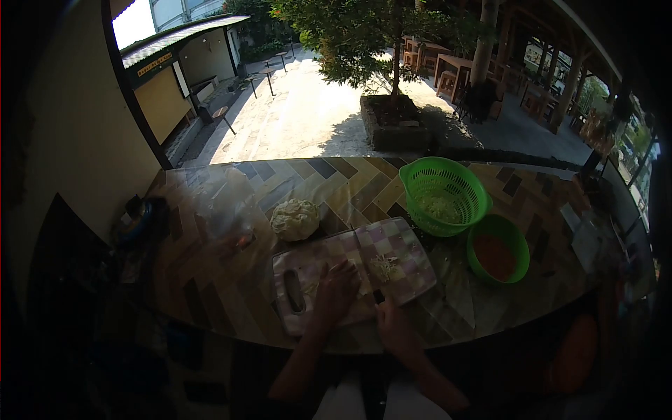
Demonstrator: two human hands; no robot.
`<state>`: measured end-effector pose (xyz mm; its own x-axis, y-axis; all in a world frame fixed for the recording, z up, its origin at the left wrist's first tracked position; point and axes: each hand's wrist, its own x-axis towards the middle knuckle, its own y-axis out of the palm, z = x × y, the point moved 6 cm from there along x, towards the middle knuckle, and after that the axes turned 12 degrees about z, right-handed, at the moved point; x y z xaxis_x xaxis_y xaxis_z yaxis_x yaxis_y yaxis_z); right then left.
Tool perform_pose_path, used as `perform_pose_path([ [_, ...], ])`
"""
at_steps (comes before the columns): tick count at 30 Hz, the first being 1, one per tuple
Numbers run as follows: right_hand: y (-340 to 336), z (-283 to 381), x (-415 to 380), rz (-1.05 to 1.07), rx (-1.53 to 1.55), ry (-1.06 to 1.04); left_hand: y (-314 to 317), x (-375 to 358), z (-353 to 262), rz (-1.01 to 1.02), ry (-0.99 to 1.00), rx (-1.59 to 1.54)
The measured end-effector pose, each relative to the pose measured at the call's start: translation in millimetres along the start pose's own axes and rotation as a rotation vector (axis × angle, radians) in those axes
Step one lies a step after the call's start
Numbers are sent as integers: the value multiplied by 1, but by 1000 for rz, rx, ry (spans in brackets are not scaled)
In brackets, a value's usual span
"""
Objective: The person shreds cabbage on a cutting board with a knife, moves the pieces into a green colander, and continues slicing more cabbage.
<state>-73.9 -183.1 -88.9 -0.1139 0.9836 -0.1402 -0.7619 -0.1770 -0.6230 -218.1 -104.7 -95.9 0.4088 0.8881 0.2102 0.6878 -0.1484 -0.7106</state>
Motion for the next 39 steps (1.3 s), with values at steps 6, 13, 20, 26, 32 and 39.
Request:
perform_pose_path([
  [6,-3,2,-17,82,25,55,-2,-3,-2,-13,-13,-25],
  [13,8,-1,-19,139,29,83,-4,-1,-4,2,-22,-30],
  [20,14,14,-19,200,-171,189,-3,-1,-3,15,-6,8],
  [26,17,17,9,149,-194,163,-2,-1,-3,11,11,20],
  [32,4,6,-20,203,-161,197,-3,0,-2,12,-4,-1],
  [39,-13,5,7,108,-43,64,-3,-3,0,-8,50,66],
])
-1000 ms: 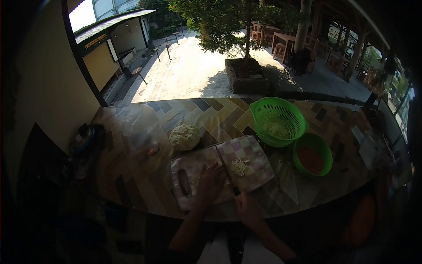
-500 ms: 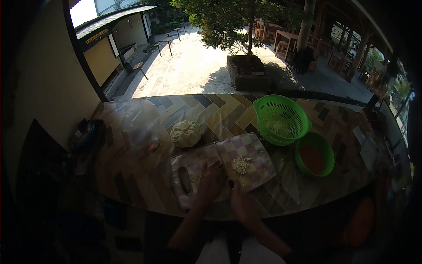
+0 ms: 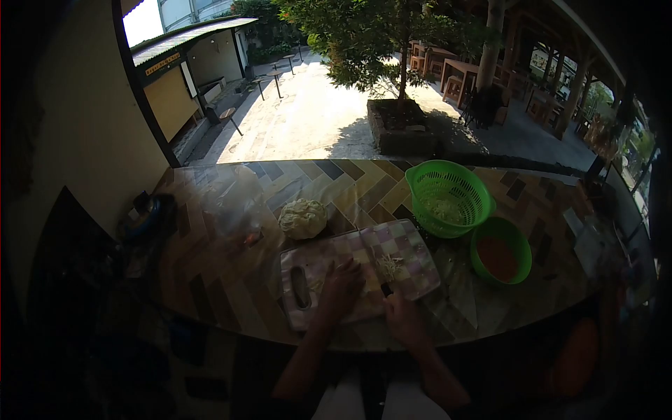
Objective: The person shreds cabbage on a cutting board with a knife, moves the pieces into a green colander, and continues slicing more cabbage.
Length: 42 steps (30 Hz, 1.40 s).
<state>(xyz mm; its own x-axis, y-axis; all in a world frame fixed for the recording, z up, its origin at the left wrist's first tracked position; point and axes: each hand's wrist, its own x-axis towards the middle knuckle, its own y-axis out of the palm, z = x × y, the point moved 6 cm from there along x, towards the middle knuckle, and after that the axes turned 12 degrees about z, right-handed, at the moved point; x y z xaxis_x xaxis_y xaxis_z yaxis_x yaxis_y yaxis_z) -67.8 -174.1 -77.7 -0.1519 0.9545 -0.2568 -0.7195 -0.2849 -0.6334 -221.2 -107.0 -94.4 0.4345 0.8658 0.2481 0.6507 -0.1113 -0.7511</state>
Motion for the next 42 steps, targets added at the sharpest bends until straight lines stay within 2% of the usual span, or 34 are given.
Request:
perform_pose_path([
  [5,13,-6,-22,27,119,-35,-4,1,-4,-53,-5,-84],
  [11,23,-11,-28,-58,74,-103,-10,1,-9,-82,-23,-80],
  [14,21,-3,-31,59,134,-32,-11,2,-10,-76,-23,-120],
  [20,25,-4,-27,181,19,119,-8,3,-7,-58,-35,-136],
  [23,24,-1,-13,200,32,195,-8,3,-9,-52,-20,-117],
  [26,27,1,0,132,-16,129,-7,2,-10,-36,-10,-86],
  [32,14,8,-19,158,-102,223,-7,1,-5,-19,-46,-79],
  [35,13,-9,8,19,-47,85,-3,-1,-2,-22,-15,-64],
  [38,6,-7,-1,-46,25,-98,-4,-2,-2,-21,-6,-46],
  [42,13,-8,-26,24,132,-35,-6,-1,-4,-43,-39,-88],
])
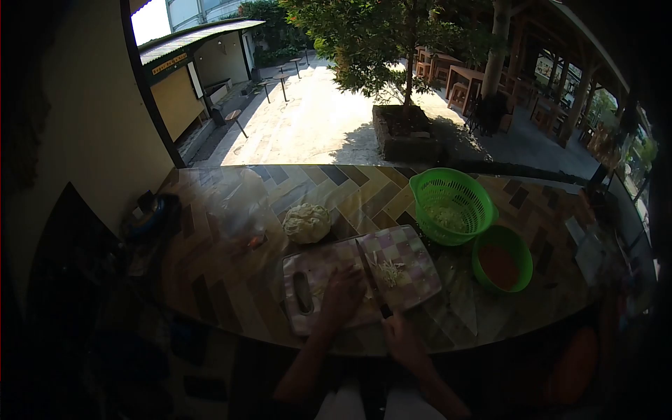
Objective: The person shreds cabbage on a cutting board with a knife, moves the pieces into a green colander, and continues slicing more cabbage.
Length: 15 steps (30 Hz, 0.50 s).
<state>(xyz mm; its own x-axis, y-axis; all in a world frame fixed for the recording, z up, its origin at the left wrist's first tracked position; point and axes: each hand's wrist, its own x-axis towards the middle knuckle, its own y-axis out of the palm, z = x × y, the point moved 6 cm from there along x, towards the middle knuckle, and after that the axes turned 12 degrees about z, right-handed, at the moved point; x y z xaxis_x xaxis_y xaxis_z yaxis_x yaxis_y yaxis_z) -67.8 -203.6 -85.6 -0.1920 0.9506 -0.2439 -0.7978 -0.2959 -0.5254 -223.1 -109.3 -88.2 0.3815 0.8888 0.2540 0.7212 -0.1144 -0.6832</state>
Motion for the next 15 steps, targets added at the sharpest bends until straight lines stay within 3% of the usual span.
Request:
perform_pose_path([
  [5,8,6,-6,-5,72,-31,-4,1,0,-24,-27,-55],
  [15,12,-4,18,145,-123,103,0,1,1,-12,5,-3],
])
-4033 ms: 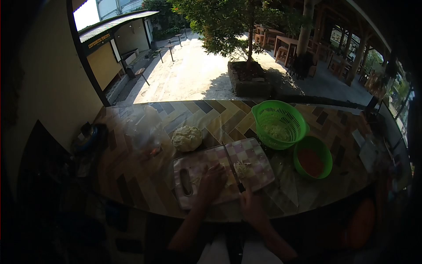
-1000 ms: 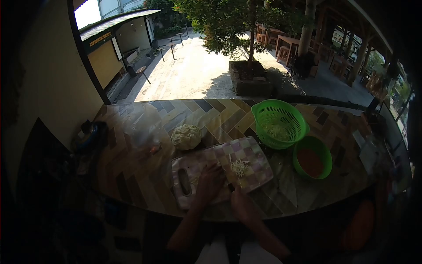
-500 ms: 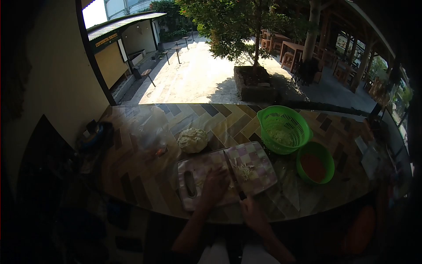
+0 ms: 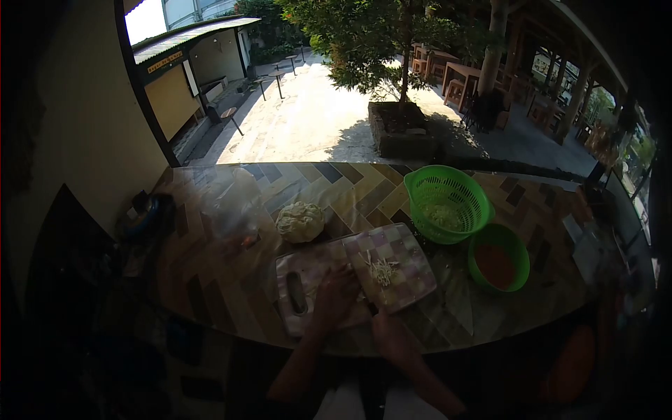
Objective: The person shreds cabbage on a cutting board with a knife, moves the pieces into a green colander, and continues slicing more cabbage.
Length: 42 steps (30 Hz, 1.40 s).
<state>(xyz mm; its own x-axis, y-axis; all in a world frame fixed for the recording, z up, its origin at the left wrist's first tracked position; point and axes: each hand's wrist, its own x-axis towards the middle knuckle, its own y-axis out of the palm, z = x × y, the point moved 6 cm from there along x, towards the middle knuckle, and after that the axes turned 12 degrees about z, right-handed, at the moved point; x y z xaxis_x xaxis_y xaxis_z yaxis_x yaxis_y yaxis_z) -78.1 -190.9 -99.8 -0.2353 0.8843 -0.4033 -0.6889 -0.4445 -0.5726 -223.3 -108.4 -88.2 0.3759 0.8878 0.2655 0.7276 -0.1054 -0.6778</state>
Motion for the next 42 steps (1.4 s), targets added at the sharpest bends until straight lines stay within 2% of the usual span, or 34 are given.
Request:
perform_pose_path([
  [2,-3,20,-3,-79,-103,56,1,1,-2,6,8,7],
  [5,-5,20,-8,-130,-84,2,-1,-2,1,22,-14,15],
  [8,-10,16,-8,-45,-141,131,-3,-1,-2,-6,-19,17],
  [11,-11,8,5,-237,-92,-40,-4,-3,-5,-57,30,60],
  [14,-12,1,3,-213,-71,-146,-8,-3,-7,-98,66,55],
  [19,-4,8,-22,-150,86,-107,0,0,5,-74,87,98],
  [23,2,2,-22,-139,125,-109,-7,-3,-1,-102,12,36],
  [29,6,-2,-16,9,78,-6,-3,-1,4,-79,21,41],
  [32,-1,18,-20,23,-35,106,-4,-2,3,-60,15,12],
  [35,8,14,10,-57,-57,70,-7,-3,-2,-71,13,29],
  [38,-1,26,3,-67,-100,82,-8,-4,-5,-70,12,48],
  [41,-5,11,4,-172,-72,52,-7,-3,0,-118,0,-10],
  [42,-7,6,5,-200,-63,-19,-7,-3,1,-134,-4,-27],
])
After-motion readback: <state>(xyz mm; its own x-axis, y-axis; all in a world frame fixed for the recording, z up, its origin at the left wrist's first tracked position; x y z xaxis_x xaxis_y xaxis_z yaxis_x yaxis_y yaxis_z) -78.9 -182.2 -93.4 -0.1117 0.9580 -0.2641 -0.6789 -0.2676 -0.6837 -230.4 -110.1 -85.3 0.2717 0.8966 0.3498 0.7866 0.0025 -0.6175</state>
